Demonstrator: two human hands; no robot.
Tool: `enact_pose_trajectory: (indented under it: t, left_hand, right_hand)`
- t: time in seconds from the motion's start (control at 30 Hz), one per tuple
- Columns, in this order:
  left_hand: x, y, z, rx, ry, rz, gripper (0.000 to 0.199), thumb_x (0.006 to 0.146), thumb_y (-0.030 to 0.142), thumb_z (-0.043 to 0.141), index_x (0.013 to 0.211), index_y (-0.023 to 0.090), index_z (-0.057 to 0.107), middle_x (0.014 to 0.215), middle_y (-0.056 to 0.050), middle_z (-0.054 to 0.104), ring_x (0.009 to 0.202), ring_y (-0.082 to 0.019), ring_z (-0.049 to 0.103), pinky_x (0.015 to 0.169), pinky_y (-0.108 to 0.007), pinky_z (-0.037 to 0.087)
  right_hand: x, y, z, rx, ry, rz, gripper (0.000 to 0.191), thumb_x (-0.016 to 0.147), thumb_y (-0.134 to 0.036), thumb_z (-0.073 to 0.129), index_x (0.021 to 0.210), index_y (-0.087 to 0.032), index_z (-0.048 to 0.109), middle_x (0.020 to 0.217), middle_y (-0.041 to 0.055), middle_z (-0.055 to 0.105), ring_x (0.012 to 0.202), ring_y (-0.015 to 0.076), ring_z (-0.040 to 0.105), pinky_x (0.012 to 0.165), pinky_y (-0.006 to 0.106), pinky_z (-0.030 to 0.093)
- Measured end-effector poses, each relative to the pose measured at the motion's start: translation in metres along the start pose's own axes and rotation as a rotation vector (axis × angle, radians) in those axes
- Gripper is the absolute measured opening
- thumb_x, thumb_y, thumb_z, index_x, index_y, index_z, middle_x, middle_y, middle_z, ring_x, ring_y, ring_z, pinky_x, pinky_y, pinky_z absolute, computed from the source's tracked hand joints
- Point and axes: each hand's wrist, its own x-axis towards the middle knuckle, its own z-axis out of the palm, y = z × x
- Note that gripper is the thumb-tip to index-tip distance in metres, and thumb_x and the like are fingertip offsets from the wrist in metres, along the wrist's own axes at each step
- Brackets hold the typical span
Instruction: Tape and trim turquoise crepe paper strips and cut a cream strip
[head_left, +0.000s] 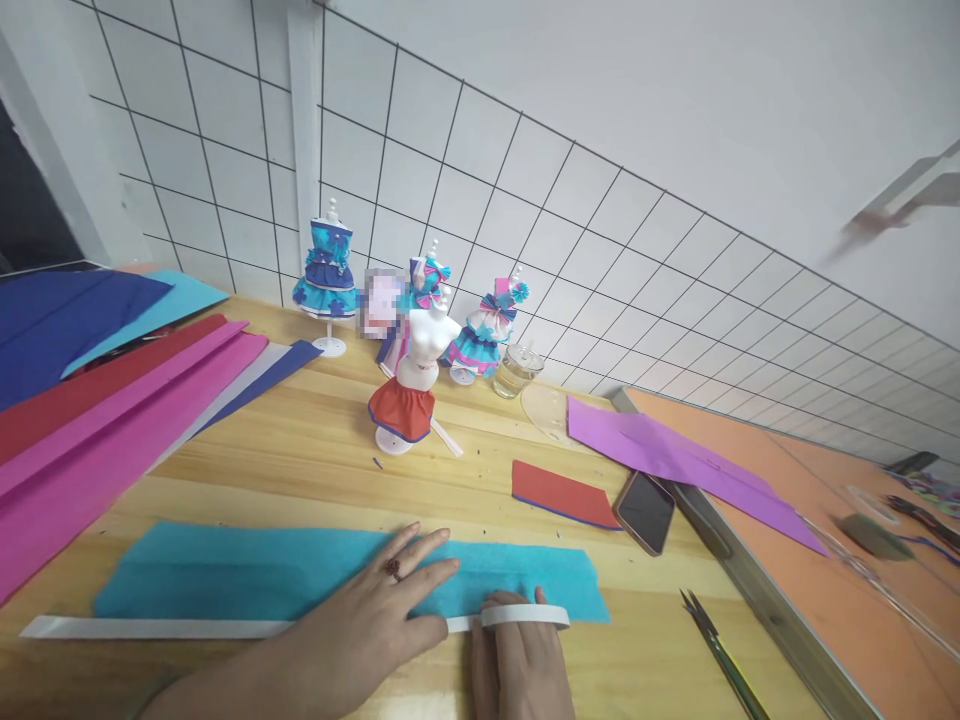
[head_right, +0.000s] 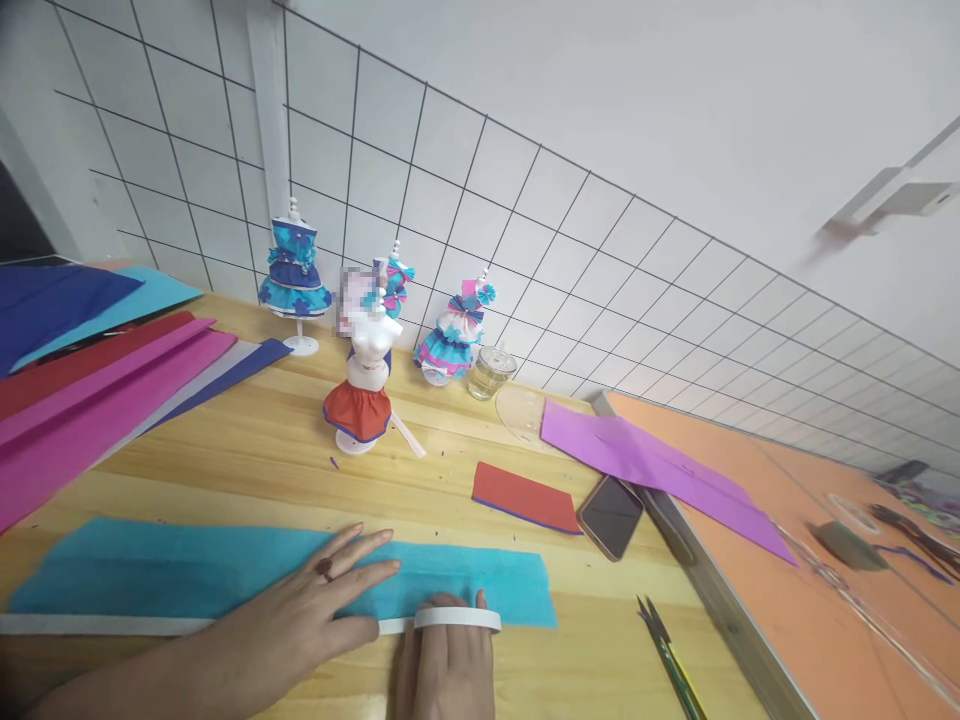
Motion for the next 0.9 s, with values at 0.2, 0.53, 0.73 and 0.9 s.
enact_pose_trajectory:
  t: [0.2,0.53,0.73,0.9]
  left_hand:
    - [0.000,-0.001,-0.002,-0.004,-0.022,0.010,0.011,0.089,0.023,0.051,0.089,0.022,0.062,0.134,-0.004,0.046,0.136,-0.028,0.019,0.112,-0.049,0.014]
    - [0.002,-0.001,-0.010,0.038,-0.035,0.024,0.022,0.089,0.018,0.049,0.104,0.028,0.060,0.131,-0.003,0.048,0.134,-0.026,0.024,0.110,-0.047,0.022]
    - [0.004,0.000,-0.015,0.008,-0.050,0.044,0.031,0.084,0.012,0.050,0.109,0.028,0.059,0.131,-0.004,0.049,0.133,-0.027,0.027,0.109,-0.047,0.024]
    - [0.004,0.000,-0.014,0.020,-0.068,0.046,0.033,0.081,0.012,0.051,0.108,0.029,0.059,0.132,-0.004,0.048,0.133,-0.027,0.027,0.109,-0.048,0.024]
  right_hand:
    - [-0.001,0.001,-0.002,-0.009,0.036,0.013,0.013,0.080,-0.018,0.052,0.094,-0.016,0.054,0.097,0.0164,0.062,0.091,0.0282,0.061,0.080,0.052,0.048]
    - [0.002,-0.007,-0.004,0.004,0.010,0.139,0.010,0.082,-0.020,0.049,0.090,-0.017,0.054,0.085,0.0116,0.062,0.080,0.0256,0.059,0.070,0.041,0.049]
    - [0.007,-0.002,-0.007,-0.113,-0.019,0.047,0.003,0.079,-0.020,0.050,0.082,-0.020,0.052,0.074,0.0084,0.062,0.065,0.0236,0.058,0.058,0.035,0.044]
    - [0.011,-0.003,-0.008,-0.178,-0.039,0.031,0.005,0.077,-0.019,0.050,0.073,-0.022,0.047,0.061,0.0036,0.056,0.054,0.0222,0.052,0.053,0.033,0.036]
